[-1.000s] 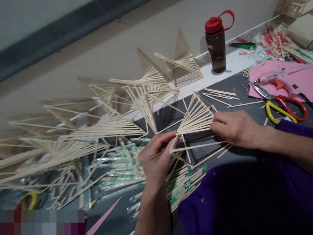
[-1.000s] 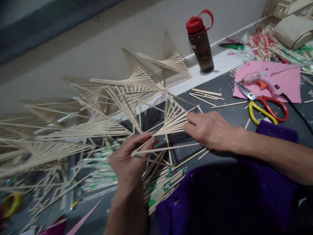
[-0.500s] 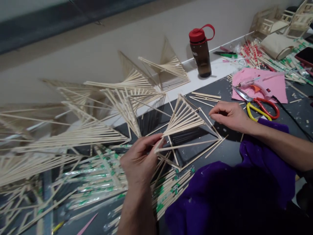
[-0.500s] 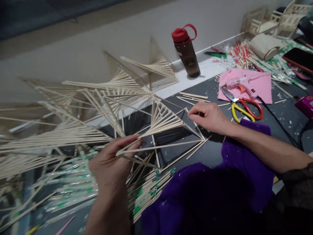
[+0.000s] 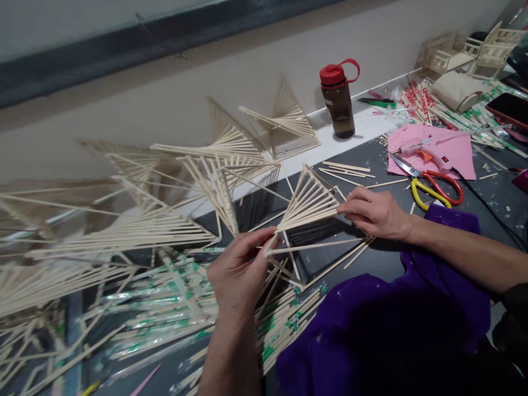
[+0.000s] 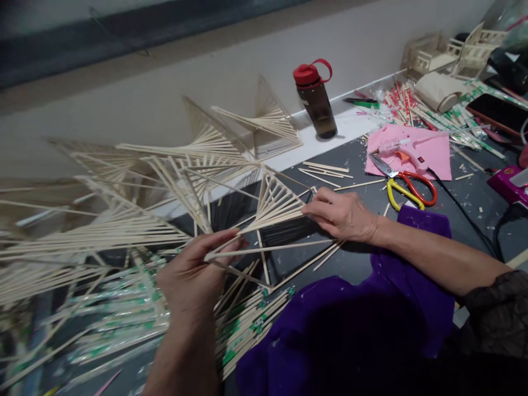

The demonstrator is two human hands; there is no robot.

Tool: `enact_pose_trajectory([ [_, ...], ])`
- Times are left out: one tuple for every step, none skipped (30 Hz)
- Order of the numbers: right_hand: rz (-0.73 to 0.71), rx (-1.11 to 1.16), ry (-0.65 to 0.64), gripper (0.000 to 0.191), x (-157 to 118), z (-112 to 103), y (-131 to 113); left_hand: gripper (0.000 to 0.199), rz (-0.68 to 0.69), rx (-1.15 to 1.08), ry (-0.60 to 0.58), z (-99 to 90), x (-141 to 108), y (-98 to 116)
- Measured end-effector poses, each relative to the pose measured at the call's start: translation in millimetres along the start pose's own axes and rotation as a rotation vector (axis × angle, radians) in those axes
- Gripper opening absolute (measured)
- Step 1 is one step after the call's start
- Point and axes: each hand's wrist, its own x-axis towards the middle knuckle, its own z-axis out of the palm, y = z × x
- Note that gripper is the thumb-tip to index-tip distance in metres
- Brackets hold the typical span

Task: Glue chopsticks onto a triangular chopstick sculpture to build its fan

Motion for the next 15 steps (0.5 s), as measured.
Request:
enact_pose_trajectory([
  [-0.017,-0.04,-0.001,0.021,-0.2,0.2,0.1,0.018,-0.001,0.003,-0.002,0.0,0.1,0.6],
  [-0.033,-0.075,0.003,0.021,-0.2,0.1,0.1,0.018,0.0,0.007,-0.002,0.0,0.3,1.2],
  [-0.046,-0.106,0.009,0.021,-0.2,0.0,0.0,0.018,0.003,0.012,0.0,0.0,0.5,1.7],
  [-0.054,-0.131,0.014,0.021,-0.2,-0.3,-0.3,0.018,0.009,0.015,0.0,0.0,0.7,2.2],
  [-0.057,-0.152,0.015,0.021,-0.1,-0.4,-0.7,0.018,0.016,0.017,0.0,0.1,0.9,2.6],
  [-0.055,-0.169,0.011,0.021,0.1,-0.4,-1.2,0.018,0.026,0.019,0.001,0.1,1.1,3.0],
  [-0.052,-0.183,0.009,0.022,0.4,-0.2,-1.8,0.018,0.036,0.023,-0.001,0.2,1.3,3.2],
  [-0.055,-0.193,0.011,0.023,0.9,0.3,-2.5,0.018,0.046,0.03,-0.001,0.3,1.5,3.4],
  [-0.06,-0.202,0.014,0.024,1.7,0.9,-3.2,0.018,0.053,0.036,0.002,0.4,1.7,3.4],
  [-0.067,-0.212,0.016,0.024,2.6,1.8,-4.0,0.017,0.059,0.039,0.003,0.5,1.9,3.2],
  [-0.077,-0.227,0.015,0.025,3.7,2.7,-4.9,0.016,0.064,0.039,0.006,0.5,2.0,2.9],
  [-0.086,-0.247,0.011,0.026,4.9,3.5,-5.7,0.016,0.069,0.033,0.006,0.6,2.1,2.5],
  [-0.095,-0.272,0.001,0.026,6.3,4.3,-6.6,0.015,0.071,0.025,0.004,0.5,2.2,2.0],
  [-0.1,-0.3,-0.013,0.027,7.6,5.0,-7.4,0.014,0.072,0.017,0.003,0.5,2.2,1.6],
  [-0.105,-0.326,-0.026,0.028,8.8,5.5,-8.1,0.014,0.072,0.015,0.002,0.4,2.1,1.4],
])
